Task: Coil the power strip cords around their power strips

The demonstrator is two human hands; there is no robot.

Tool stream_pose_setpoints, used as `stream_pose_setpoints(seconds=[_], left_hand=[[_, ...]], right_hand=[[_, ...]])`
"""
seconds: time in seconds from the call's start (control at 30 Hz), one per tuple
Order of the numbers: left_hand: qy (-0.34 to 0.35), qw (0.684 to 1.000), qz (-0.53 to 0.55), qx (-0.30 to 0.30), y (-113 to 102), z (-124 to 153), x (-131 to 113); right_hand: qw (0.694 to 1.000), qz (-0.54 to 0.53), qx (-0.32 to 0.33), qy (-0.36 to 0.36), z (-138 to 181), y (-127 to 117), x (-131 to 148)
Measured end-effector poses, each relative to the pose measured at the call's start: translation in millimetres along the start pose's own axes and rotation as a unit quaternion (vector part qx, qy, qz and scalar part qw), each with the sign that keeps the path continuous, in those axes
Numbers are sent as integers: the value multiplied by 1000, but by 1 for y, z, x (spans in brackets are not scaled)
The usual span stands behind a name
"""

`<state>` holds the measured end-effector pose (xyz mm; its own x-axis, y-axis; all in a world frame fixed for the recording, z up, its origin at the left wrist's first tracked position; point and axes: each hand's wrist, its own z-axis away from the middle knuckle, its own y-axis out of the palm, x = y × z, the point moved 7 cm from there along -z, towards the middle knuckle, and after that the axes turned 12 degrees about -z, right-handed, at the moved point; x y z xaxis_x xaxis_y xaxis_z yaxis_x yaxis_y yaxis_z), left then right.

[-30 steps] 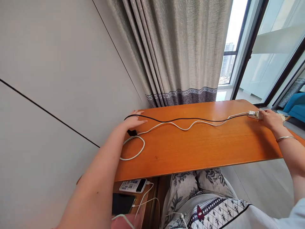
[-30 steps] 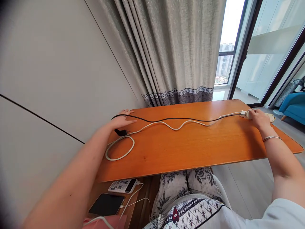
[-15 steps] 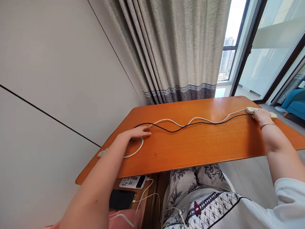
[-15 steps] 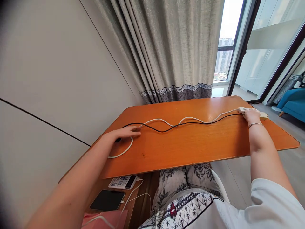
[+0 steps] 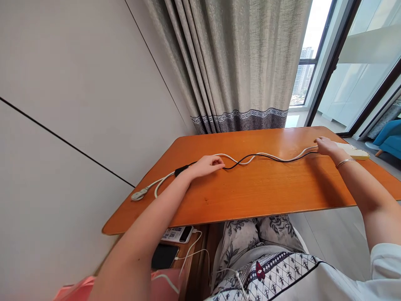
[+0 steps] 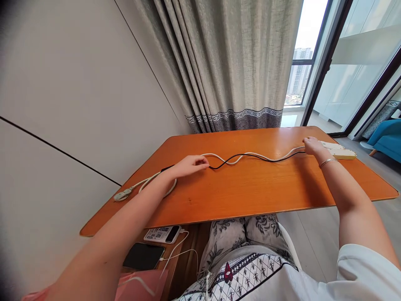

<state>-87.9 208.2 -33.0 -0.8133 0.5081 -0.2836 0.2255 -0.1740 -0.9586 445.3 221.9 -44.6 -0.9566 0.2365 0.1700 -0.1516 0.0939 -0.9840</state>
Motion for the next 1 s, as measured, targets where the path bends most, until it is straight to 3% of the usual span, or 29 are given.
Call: stream_pose_setpoints(seconds=[0.07,0.13,0.3,0.43,0.57,0.73,0.87,0.93,1.0], left_hand=[[27,997,-9,-70,2,-13,-19],[53,993,-56,-93,12,-27,-36],[74,990,-110,-57,52,-60,-61],[56,991,-115,-35,68,-71,-62],[95,989,-90,-64,61,-66,-63],[107,979,24,-171,25,-57,-61],[60,970,98,-212,1,-55,-45],[41,963,151,-221,-6,-54,-38],[22,947,228,-226,-8,-54,-35]], right_hand=[[994,-27,-23,-103,2,-2,53],[975,-74,-44,-204,12,0,111],[933,-154,91,-313,44,44,221],[918,-167,137,-333,53,67,259],[908,-190,170,-333,52,58,270],[879,-287,150,-350,59,-4,274],[758,-559,91,-324,57,-91,273],[692,-648,55,-314,53,-136,275],[654,-693,32,-303,52,-175,282]])
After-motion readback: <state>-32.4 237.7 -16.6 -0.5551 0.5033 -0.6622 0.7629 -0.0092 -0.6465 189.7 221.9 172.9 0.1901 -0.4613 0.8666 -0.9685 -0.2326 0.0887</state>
